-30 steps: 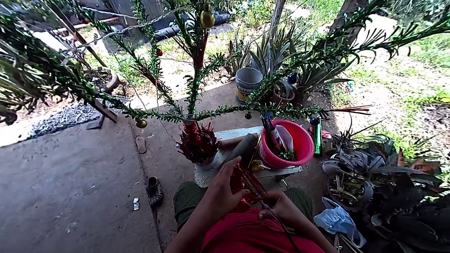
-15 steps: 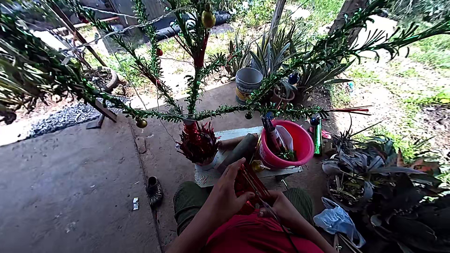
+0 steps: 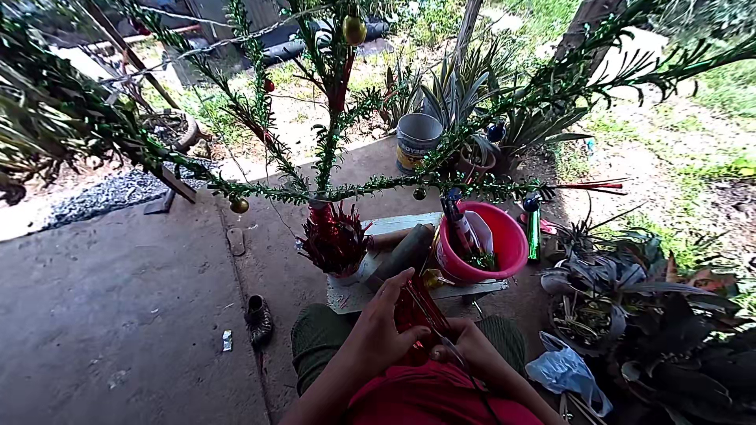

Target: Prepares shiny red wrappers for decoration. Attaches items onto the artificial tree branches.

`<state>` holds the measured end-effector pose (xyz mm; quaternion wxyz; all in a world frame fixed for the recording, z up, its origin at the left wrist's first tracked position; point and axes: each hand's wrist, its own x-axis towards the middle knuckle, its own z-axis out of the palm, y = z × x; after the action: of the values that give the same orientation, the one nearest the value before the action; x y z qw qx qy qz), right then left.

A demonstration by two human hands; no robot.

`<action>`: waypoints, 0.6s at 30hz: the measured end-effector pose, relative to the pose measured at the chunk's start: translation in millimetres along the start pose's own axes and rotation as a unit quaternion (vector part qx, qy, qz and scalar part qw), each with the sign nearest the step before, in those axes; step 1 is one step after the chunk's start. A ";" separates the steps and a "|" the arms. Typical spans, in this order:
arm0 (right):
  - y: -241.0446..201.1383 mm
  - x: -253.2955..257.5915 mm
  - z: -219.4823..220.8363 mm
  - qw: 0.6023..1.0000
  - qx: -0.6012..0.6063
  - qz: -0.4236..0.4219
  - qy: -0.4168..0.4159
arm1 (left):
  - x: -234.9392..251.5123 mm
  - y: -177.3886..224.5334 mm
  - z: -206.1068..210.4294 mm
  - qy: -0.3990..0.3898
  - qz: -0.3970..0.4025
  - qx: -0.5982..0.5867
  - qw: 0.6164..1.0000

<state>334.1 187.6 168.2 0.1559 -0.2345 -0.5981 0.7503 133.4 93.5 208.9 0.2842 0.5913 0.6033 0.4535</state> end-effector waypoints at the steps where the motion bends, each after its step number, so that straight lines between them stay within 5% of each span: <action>1: 0.3 0.1 -0.4 1.000 0.002 0.001 -0.004 | 0.0 0.0 -0.2 0.000 -0.005 -0.003 1.000; 8: 10.9 -1.7 -17.1 0.997 -0.040 0.035 -0.055 | 4.8 -9.2 -10.3 0.114 -0.085 0.056 0.988; 18: 12.4 -9.9 -24.0 0.970 -0.228 0.083 0.031 | 9.8 -15.8 -16.2 0.164 -0.108 0.096 0.976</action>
<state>356.0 199.3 153.6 0.0539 -0.3364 -0.7267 0.5965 110.5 101.4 203.7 0.1711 0.4647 0.7427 0.4507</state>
